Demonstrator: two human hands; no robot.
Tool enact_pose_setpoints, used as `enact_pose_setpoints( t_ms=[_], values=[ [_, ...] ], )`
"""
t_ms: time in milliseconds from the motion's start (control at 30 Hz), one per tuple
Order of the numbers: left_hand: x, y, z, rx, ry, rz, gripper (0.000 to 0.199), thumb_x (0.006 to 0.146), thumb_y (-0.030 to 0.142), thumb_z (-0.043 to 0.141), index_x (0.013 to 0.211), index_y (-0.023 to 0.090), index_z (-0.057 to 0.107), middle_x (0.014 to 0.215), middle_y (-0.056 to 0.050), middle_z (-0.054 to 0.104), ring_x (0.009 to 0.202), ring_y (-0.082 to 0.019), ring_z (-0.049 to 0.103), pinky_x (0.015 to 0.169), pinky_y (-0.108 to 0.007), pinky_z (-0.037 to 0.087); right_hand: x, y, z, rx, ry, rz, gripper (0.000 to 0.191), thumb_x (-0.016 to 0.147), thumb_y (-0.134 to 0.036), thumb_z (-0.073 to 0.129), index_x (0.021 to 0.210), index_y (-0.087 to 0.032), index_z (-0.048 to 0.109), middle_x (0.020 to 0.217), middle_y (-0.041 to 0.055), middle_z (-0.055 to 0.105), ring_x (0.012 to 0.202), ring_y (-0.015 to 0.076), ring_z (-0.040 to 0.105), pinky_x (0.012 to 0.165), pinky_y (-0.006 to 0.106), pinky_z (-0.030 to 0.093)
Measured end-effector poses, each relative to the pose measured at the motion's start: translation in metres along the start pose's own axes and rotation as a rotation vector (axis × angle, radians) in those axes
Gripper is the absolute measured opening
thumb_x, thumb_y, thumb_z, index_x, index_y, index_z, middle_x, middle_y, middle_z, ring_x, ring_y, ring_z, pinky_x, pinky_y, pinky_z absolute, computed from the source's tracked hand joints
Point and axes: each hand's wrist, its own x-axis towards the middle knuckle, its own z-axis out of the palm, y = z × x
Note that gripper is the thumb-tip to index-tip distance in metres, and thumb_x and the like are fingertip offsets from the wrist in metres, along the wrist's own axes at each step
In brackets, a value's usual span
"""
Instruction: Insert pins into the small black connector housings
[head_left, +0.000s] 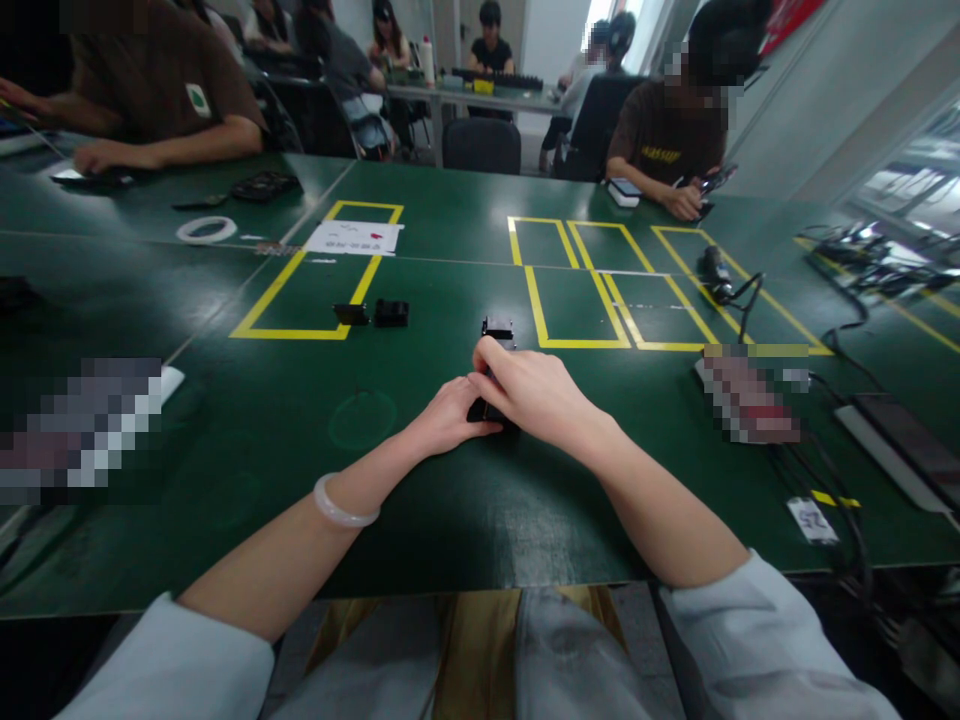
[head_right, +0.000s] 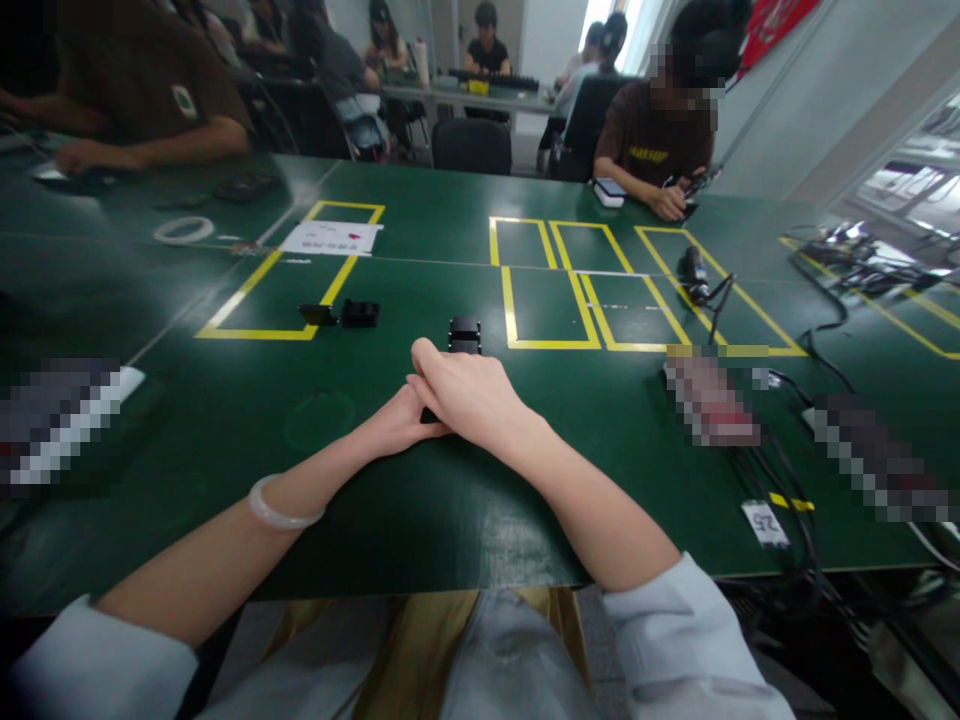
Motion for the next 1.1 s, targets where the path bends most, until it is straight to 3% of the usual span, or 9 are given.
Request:
enact_pose_setpoints(
  t_ms=[1100],
  values=[
    [0.0003, 0.0013, -0.0007, 0.028, -0.005, 0.015, 0.054, 0.082, 0.044, 0.071, 0.128, 0.019, 0.056, 0.133, -0.012, 0.060, 0.125, -0.034, 0.054, 0.105, -0.051, 0.042, -0.0003, -0.0001, 0.0008, -0.014, -0.005, 0.012, 0.021, 0.099, -0.031, 0.038, 0.112, -0.020, 0.052, 0.090, 0.0030, 0.071, 0.073, 0.0163, 0.063, 0.058, 0.027, 0.027]
  ],
)
